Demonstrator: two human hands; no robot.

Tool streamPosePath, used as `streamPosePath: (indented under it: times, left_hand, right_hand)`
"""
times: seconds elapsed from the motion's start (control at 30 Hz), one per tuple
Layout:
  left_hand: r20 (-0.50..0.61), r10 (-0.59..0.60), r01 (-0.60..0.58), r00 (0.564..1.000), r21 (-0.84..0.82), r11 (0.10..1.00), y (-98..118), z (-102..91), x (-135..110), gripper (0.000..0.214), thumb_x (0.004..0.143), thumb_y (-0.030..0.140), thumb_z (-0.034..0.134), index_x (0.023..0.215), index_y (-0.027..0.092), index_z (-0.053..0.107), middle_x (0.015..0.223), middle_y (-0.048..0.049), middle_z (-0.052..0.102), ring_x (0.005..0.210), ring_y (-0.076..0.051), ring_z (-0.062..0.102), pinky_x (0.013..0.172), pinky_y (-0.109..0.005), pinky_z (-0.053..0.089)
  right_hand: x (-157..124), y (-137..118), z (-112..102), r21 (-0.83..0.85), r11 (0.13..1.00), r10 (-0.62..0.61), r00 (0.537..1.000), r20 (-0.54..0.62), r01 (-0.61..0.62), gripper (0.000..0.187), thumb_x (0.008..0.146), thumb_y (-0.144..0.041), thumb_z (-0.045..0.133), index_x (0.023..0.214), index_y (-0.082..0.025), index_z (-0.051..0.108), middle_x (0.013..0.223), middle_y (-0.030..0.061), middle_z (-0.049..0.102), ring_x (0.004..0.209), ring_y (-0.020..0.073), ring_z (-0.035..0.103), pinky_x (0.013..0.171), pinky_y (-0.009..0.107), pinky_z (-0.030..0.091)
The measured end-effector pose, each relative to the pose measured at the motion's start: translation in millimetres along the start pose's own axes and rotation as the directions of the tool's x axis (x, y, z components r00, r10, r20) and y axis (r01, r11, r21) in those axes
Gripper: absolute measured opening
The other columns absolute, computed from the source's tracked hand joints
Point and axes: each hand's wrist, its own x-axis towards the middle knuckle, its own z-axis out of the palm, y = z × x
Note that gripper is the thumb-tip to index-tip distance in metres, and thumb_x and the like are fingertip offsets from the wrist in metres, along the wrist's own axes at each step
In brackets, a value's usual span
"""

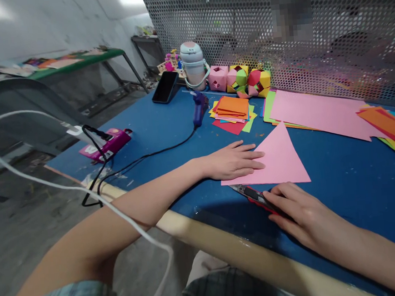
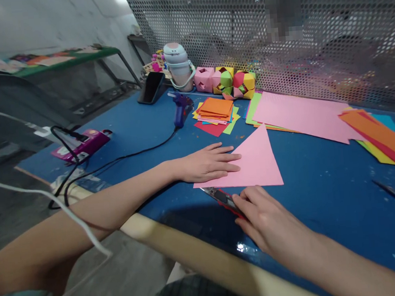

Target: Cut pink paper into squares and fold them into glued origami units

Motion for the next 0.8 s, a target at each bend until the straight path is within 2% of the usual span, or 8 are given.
streamPosePath:
  times: [0.53, 0.8]
  left_hand:
    - [0.018, -0.015, 0.015, 1.000, 0.002, 1.000, 2.0, -3.4, -0.1, 0.041, 0.097, 0.037, 0.030, 0.136, 0.031, 0.041, 0.151, 0.0017, 0.027, 0.141, -0.022, 0.018, 0.113, -0.044, 0.010]
    - [0.021, -0.007, 0.007, 1.000, 0.011, 1.000, 1.3, -2.3, 0.6, 0.042, 0.097, 0.037, 0.028, 0.137, 0.030, 0.041, 0.151, 0.0008, 0.027, 0.140, -0.023, 0.019, 0.113, -0.045, 0.011]
  right_hand:
    - [9.9, -3.8, 2.1, 0.061, 0.998, -0.012, 1.000, 0.013, 0.011, 0.022, 0.089, -0.013, 0.047, 0.110, -0.010, 0.054, 0.093, 0.0113, 0.054, 0.084, 0.0218, 0.051, 0.071, 0.036, 0.049]
    - [6.7, -1.7, 1.7, 0.092, 0.996, -0.015, 1.000, -0.006, 0.016, 0.027, 0.088, -0.014, 0.048, 0.114, -0.012, 0.054, 0.094, 0.0111, 0.056, 0.085, 0.0207, 0.053, 0.072, 0.033, 0.049]
